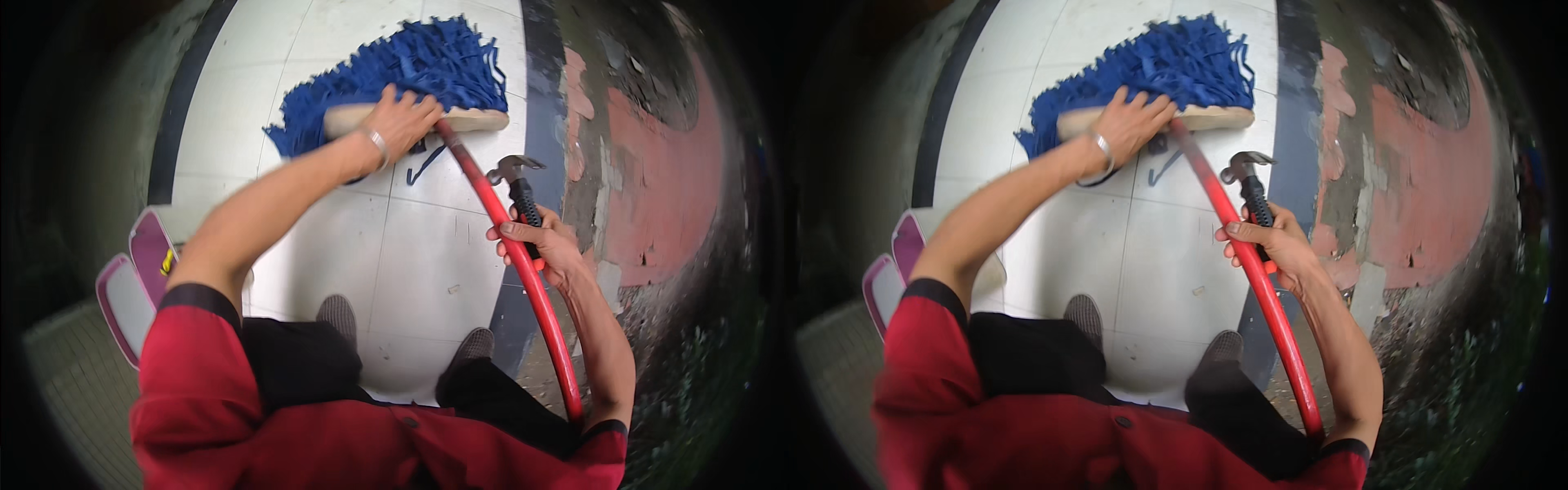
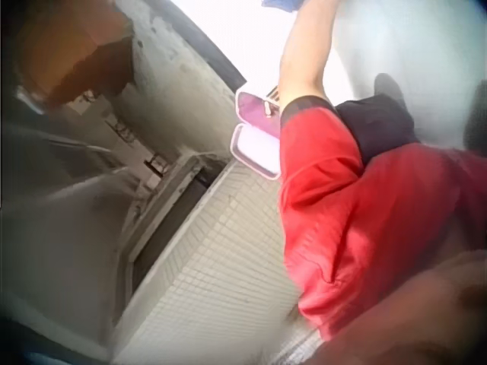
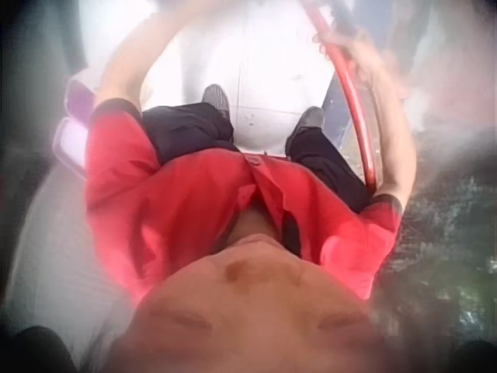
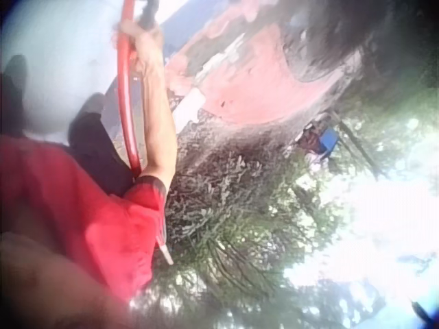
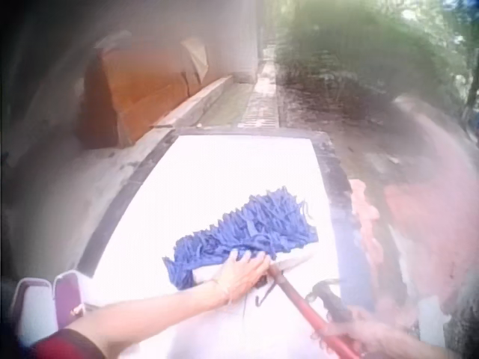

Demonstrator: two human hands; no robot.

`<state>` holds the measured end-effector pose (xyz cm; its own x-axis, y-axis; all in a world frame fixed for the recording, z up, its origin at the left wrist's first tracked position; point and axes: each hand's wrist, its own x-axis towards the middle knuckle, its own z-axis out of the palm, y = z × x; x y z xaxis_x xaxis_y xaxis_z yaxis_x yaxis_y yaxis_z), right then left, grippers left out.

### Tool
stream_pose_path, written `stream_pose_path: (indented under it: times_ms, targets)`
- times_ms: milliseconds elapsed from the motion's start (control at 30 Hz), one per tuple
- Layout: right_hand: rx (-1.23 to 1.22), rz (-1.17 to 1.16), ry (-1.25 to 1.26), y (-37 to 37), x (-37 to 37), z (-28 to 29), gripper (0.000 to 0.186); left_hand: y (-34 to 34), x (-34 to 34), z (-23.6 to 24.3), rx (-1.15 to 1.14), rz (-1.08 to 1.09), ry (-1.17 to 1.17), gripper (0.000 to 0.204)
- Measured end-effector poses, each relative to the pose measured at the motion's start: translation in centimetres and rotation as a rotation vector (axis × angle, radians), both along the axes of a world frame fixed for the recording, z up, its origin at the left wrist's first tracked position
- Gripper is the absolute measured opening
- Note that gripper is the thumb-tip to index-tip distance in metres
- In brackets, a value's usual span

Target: The person sits on a tiled floor and uses a hammer to drive nails into the wooden head of a blue string mop. They repeatedly position the mop head and strike it with the hammer to secure the blue strings to the wood.

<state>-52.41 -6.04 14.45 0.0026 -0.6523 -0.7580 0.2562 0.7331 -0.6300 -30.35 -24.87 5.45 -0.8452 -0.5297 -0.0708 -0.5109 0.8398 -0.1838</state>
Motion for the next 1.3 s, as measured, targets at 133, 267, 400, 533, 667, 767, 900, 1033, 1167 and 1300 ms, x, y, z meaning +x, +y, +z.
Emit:
stream_pose_path:
  times_ms: [133, 267, 400, 533, 667, 767, 900, 1033, 1167, 1300]
  targets:
    - [-0.016, 0.036, 0.07, -0.7, -0.8, 2.6, 0.029, -6.8, -3.5, 5.9, 0.006, -0.224, -0.054, 0.026]
    - [-0.017, 0.012, 0.017, -2.0, -1.2, 5.0, 0.028, -8.4, -7.9, 11.2, 0.031, -0.16, -0.344, 0.032]
    - [-0.048, 0.051, 0.057, -2.4, -1.4, 5.7, 0.027, -8.4, -6.2, 12.0, 0.079, -0.16, -0.247, 0.031]
    - [-0.16, 0.13, 0.254, -1.3, -0.6, 4.5, 0.029, -8.3, -4.5, 6.5, -0.06, -0.105, -0.083, 0.039]
    - [-0.147, 0.257, 0.475, 1.8, -0.4, 2.2, 0.031, -2.6, 0.0, 2.1, 0.065, -0.022, -0.096, 0.09]
    - [-0.132, 0.377, 0.588, 5.2, -0.7, -1.8, 0.033, 2.7, 3.1, -1.5, 0.254, 0.018, -0.054, 0.093]
    - [-0.172, 0.476, 0.804, 10.2, -0.6, -7.4, 0.036, 5.8, 4.5, -4.9, 0.37, -0.02, 0.14, 0.074]
    - [-0.123, 0.343, 0.772, 13.7, 0.5, -11.8, 0.034, 4.2, 3.2, -2.4, 0.471, -0.163, 0.581, 0.046]
    - [-0.055, 0.342, 0.695, 14.2, 2.4, -12.9, 0.033, 4.3, -1.1, -1.1, 0.409, -0.697, 0.542, 0.042]
    - [-0.085, 0.359, 0.688, 15.1, 3.2, -12.9, 0.035, -1.3, 0.0, -6.1, 0.426, -0.527, 0.444, 0.031]
